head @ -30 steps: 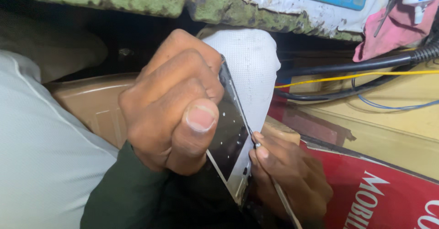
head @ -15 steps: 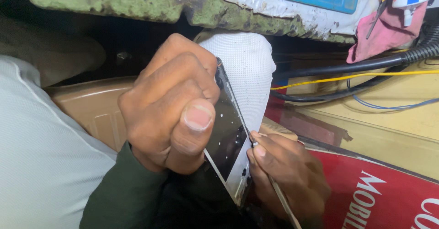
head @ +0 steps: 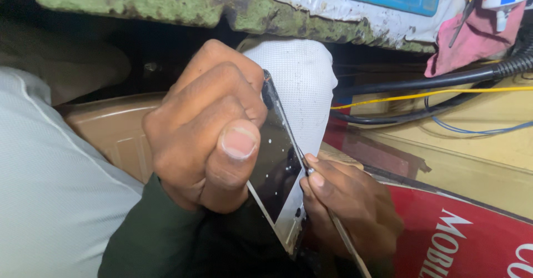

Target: The person holds a disassembled phone frame against their knee and pries old adhesive and residue from its edges using a metal pry tool, rotating the frame to work around its perimeter.

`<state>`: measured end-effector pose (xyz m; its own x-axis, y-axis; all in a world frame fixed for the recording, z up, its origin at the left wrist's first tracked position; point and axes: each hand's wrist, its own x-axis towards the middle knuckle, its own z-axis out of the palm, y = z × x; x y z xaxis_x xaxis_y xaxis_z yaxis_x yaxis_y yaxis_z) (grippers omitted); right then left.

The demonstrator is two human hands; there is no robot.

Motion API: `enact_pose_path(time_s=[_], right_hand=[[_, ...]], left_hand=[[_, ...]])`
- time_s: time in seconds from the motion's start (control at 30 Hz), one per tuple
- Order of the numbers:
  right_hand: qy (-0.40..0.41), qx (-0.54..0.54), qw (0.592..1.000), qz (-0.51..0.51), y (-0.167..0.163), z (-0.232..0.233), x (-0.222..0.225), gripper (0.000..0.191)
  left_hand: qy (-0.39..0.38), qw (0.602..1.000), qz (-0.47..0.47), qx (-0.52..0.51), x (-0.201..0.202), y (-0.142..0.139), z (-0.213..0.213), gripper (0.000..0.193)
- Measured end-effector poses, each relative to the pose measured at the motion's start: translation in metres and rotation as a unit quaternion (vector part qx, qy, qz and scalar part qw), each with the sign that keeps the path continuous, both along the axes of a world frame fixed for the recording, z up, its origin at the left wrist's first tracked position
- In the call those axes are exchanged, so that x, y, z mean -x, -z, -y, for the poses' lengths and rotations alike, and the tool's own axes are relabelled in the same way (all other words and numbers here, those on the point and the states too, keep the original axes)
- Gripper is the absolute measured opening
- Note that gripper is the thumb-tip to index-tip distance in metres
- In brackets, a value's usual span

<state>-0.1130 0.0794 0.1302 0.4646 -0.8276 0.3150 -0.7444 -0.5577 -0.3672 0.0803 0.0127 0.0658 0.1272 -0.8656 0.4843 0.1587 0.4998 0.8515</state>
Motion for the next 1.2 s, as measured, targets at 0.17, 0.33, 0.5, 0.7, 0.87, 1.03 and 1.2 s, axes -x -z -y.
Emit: enact_pose_path(time_s=[0.17, 0.33, 0.5, 0.7, 0.87, 1.03, 1.2], right_hand=[[0.023, -0.010, 1.000, -0.001, 0.000, -0.005, -0.001, 0.033], [0.033, -0.022, 0.999, -0.001, 0.000, -0.006, -0.004, 0.034], [0.010, -0.022, 0.999, -0.042, -0.001, 0.003, -0.002, 0.036], [0.020, -0.056, 0.998, -0.028, -0.006, 0.000, 0.001, 0.034], [0.040, -0.072, 0.996, -0.041, -0.011, -0.006, 0.002, 0.036], [0.029, -0.001, 1.000, 0.007, 0.001, 0.013, 0.002, 0.033], [0.036, -0.042, 0.998, 0.015, -0.007, 0.011, 0.003, 0.032]], left_hand=[[-0.005, 1.000, -0.004, 0.012, 0.001, 0.002, 0.000, 0.036], [-0.001, 1.000, -0.003, 0.017, 0.000, 0.001, 0.001, 0.036], [0.003, 1.000, -0.002, 0.011, 0.002, -0.001, 0.001, 0.036], [-0.006, 1.000, -0.002, 0.006, 0.003, -0.001, 0.000, 0.037], [0.004, 1.000, 0.003, -0.016, 0.003, -0.006, -0.001, 0.042], [-0.007, 1.000, -0.004, -0.020, 0.009, -0.010, 0.001, 0.042], [-0.007, 0.999, -0.004, -0.034, 0.008, -0.009, -0.001, 0.041]])
